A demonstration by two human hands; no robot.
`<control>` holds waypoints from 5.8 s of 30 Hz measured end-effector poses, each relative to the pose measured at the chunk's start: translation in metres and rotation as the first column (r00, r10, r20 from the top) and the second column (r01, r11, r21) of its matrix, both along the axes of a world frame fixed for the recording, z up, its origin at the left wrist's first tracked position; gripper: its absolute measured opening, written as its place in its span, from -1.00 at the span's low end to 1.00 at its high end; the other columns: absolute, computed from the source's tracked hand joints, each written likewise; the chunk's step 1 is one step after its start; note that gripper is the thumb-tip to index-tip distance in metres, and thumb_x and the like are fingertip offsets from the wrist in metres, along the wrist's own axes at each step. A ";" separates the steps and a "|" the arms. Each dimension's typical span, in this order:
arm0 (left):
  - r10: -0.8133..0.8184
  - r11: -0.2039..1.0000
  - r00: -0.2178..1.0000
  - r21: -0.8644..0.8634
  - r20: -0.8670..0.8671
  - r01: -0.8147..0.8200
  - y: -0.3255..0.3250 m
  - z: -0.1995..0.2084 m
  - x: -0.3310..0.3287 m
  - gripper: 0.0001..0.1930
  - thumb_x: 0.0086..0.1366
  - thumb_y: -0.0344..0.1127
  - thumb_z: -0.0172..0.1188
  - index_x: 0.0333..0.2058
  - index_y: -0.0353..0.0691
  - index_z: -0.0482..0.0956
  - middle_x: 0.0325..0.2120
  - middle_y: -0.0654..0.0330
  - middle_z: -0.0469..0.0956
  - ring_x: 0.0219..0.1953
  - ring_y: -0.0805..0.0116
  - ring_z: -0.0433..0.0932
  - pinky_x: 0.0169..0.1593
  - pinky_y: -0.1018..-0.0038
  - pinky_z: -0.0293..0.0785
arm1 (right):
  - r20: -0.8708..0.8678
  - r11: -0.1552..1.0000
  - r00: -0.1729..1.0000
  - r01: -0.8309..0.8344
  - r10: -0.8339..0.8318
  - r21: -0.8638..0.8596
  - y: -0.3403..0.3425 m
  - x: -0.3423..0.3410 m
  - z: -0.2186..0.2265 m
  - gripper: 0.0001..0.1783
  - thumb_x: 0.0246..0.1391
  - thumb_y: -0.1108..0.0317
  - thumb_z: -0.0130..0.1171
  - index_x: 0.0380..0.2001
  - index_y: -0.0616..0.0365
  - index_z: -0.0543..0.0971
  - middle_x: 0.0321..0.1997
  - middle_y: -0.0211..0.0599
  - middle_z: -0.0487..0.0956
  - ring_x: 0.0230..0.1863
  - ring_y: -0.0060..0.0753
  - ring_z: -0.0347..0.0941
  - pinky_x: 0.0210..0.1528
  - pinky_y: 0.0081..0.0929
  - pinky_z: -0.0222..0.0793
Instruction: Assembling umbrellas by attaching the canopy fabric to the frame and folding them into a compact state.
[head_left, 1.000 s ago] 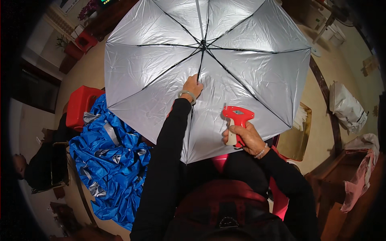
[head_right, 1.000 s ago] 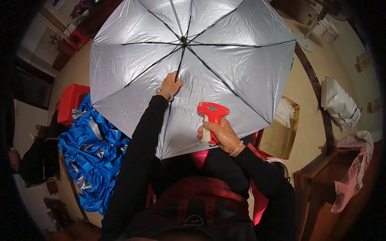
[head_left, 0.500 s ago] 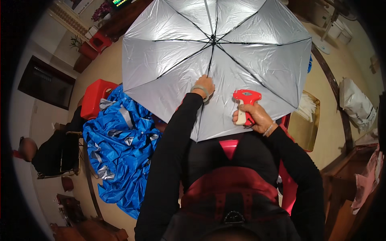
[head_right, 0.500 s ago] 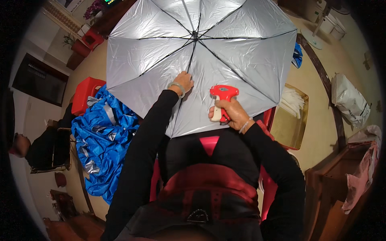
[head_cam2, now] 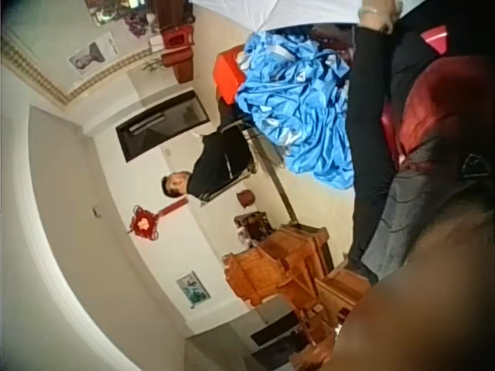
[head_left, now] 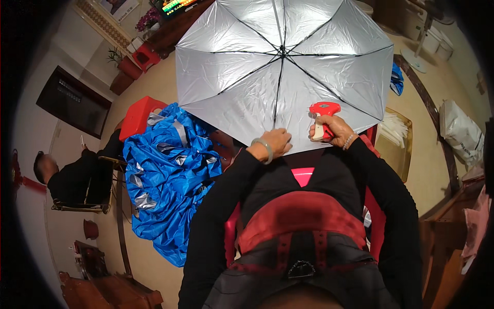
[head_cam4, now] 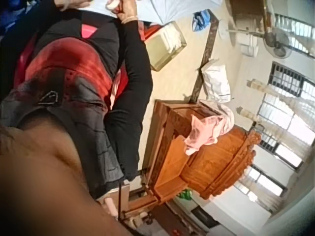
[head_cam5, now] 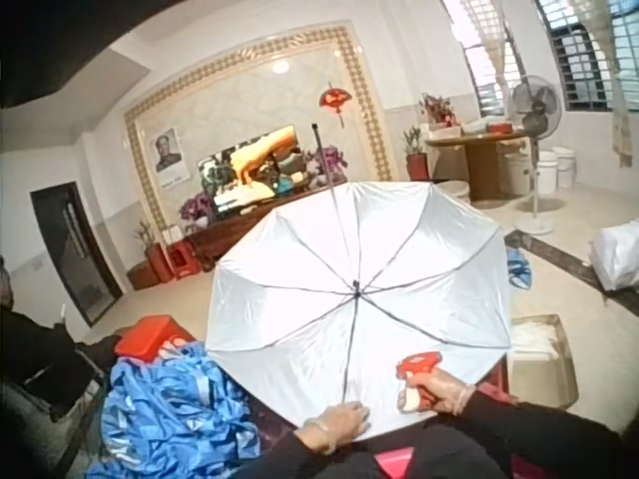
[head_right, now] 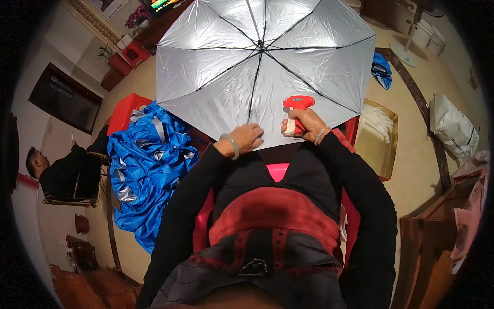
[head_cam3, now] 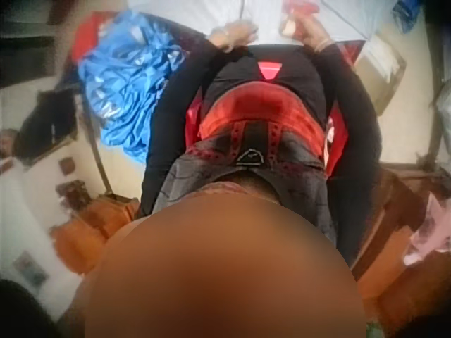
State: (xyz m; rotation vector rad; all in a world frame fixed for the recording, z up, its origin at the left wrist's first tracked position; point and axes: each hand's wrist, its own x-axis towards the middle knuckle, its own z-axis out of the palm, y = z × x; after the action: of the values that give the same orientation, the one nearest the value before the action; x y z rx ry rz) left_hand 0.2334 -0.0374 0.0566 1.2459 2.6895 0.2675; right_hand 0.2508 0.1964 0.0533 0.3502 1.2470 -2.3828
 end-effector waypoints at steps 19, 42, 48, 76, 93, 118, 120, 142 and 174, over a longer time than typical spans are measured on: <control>0.027 0.980 0.951 0.196 -0.307 0.035 -0.028 -0.007 0.063 -0.73 0.01 -0.40 0.10 -0.25 -0.21 0.39 -0.32 0.13 0.43 -0.23 0.16 0.44 -0.22 0.32 0.33 | -0.245 0.866 0.874 -0.306 0.420 0.395 -0.024 0.023 0.048 -0.81 -0.10 0.42 0.02 -0.41 0.34 0.42 -0.51 -0.20 0.49 -0.51 -0.39 0.47 -0.43 -0.51 0.40; 0.096 0.935 0.922 0.352 -0.376 0.046 -0.033 0.029 0.054 -0.73 0.08 -0.50 0.02 -0.18 -0.23 0.46 -0.32 0.01 0.50 -0.29 0.01 0.47 -0.22 0.25 0.39 | -0.406 0.750 0.716 0.654 -0.568 0.103 0.211 0.070 0.039 -0.71 -0.01 0.35 0.06 -0.27 0.34 0.37 -0.38 -0.08 0.52 -0.38 -0.22 0.52 -0.35 -0.36 0.50; 0.086 0.957 0.932 0.290 -0.353 0.021 -0.031 0.028 0.055 -0.72 0.06 -0.51 0.06 -0.18 -0.24 0.47 -0.28 0.06 0.50 -0.24 0.09 0.47 -0.19 0.32 0.37 | -0.238 0.744 0.869 0.495 -0.435 0.449 0.254 0.115 -0.043 -0.72 -0.05 0.27 0.14 -0.31 0.23 0.46 -0.37 -0.26 0.54 -0.40 -0.41 0.51 -0.37 -0.47 0.49; 0.055 0.979 0.922 0.203 -0.383 0.026 -0.031 0.022 0.055 -0.66 0.08 -0.51 0.04 -0.10 -0.20 0.44 -0.22 0.07 0.48 -0.22 0.08 0.46 -0.15 0.34 0.36 | 0.001 0.187 0.951 0.061 -0.311 0.980 0.251 0.107 -0.135 -0.64 -0.29 0.22 0.31 -0.49 0.31 0.53 -0.41 -0.19 0.55 -0.42 -0.37 0.49 -0.35 -0.40 0.43; 0.145 0.941 0.909 0.338 -0.391 -0.005 -0.033 0.028 0.071 -0.73 -0.03 -0.50 0.13 -0.26 -0.23 0.47 -0.33 0.12 0.51 -0.27 0.14 0.48 -0.21 0.33 0.37 | -0.089 -0.162 0.992 0.074 -0.085 0.984 0.266 0.117 -0.152 -0.50 -0.32 -0.01 0.24 -0.50 0.29 0.57 -0.50 0.07 0.54 -0.45 -0.13 0.50 -0.39 -0.30 0.36; 0.129 0.992 0.992 0.004 0.000 -0.129 -0.041 0.004 0.118 -0.76 0.12 -0.19 0.04 -0.50 -0.26 0.52 -0.49 0.07 0.48 -0.42 0.11 0.50 -0.33 0.30 0.44 | -0.642 0.208 0.542 0.654 0.542 0.727 0.044 -0.001 0.138 -0.76 0.06 0.38 0.02 -0.22 0.30 0.43 -0.31 -0.28 0.49 -0.35 -0.53 0.39 -0.27 -0.63 0.30; 0.128 0.991 0.992 -0.024 -0.015 -0.128 -0.038 0.004 0.119 -0.77 0.10 -0.21 0.06 -0.50 -0.27 0.52 -0.47 0.08 0.49 -0.39 0.14 0.51 -0.31 0.31 0.45 | -0.601 0.247 0.576 0.575 0.554 0.780 0.024 -0.024 0.148 -0.70 0.05 0.34 0.02 -0.18 0.31 0.41 -0.30 -0.20 0.49 -0.34 -0.50 0.40 -0.30 -0.59 0.33; 0.022 0.998 0.982 0.054 -0.188 -0.012 -0.036 -0.007 0.134 -0.84 0.07 -0.32 -0.03 -0.54 -0.22 0.51 -0.55 0.10 0.46 -0.47 0.19 0.51 -0.44 0.34 0.43 | -0.465 0.517 0.816 0.249 0.344 0.819 -0.045 -0.150 0.253 -0.69 0.09 0.32 -0.06 -0.11 0.21 0.40 -0.28 -0.23 0.47 -0.40 -0.36 0.46 -0.39 -0.39 0.48; -0.645 0.378 0.439 0.760 0.626 -0.530 -0.011 0.106 0.120 -0.54 0.29 -0.14 -0.04 0.00 -0.43 0.30 -0.32 0.09 0.49 -0.31 0.38 0.51 -0.22 0.54 0.48 | -0.851 0.486 -0.027 0.830 0.524 0.273 -0.013 -0.011 0.234 -0.79 0.00 0.54 0.02 -0.24 0.22 0.50 -0.18 -0.17 0.46 -0.34 -0.47 0.40 -0.35 -0.50 0.32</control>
State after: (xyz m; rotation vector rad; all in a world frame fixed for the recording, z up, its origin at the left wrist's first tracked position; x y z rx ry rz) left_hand 0.3536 -0.0486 0.1628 0.8130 1.2330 2.0561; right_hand 0.2398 0.1833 0.2873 -1.5829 3.3321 -1.4482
